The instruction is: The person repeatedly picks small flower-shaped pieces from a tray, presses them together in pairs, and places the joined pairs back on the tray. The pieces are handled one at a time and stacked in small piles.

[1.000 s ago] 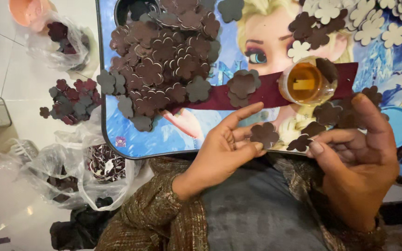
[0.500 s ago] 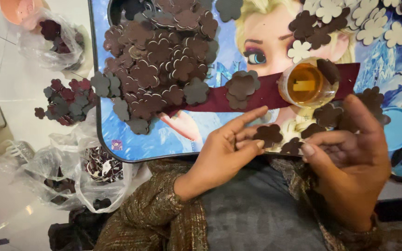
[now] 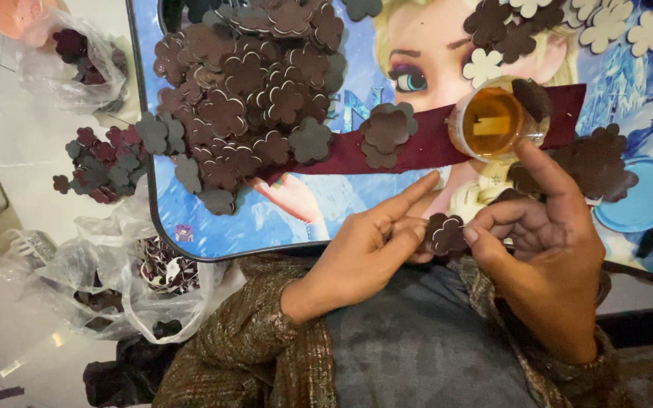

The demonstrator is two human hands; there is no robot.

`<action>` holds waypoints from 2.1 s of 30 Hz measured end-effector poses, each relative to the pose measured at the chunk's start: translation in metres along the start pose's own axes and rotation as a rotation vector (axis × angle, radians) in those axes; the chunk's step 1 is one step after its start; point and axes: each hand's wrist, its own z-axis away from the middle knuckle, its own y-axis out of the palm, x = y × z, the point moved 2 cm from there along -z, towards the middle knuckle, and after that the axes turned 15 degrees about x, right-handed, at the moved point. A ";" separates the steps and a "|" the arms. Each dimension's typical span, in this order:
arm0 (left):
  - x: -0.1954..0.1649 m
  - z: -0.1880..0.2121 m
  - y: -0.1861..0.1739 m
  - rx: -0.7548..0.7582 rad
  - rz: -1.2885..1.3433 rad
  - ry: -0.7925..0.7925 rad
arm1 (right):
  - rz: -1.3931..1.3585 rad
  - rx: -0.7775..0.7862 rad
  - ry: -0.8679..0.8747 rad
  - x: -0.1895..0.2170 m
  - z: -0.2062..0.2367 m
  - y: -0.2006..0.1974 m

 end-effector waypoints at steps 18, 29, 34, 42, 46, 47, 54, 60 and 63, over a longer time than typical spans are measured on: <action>-0.012 0.003 0.002 0.047 -0.103 -0.042 | 0.125 0.070 0.090 -0.004 -0.003 0.002; -0.014 0.005 0.003 0.006 -0.148 -0.015 | 0.145 0.060 0.066 -0.005 -0.001 -0.002; -0.016 0.006 0.002 -0.033 -0.151 -0.037 | 0.179 -0.060 0.083 0.002 0.009 -0.007; -0.018 0.006 0.006 -0.024 -0.166 -0.009 | -0.049 0.052 0.062 -0.009 0.006 -0.003; -0.017 0.006 0.006 -0.029 -0.179 -0.001 | -0.067 0.073 0.055 -0.012 0.007 -0.004; -0.017 0.006 0.007 -0.030 -0.178 -0.001 | -0.056 0.072 0.049 -0.012 0.007 -0.004; -0.017 0.003 0.006 -0.034 -0.148 0.069 | -0.077 0.081 0.010 -0.008 0.009 -0.005; -0.020 0.004 0.007 -0.045 -0.094 0.082 | -0.100 0.092 0.012 -0.010 0.009 -0.004; -0.020 0.004 0.007 -0.039 -0.054 0.093 | -0.110 0.068 0.016 -0.013 0.008 -0.002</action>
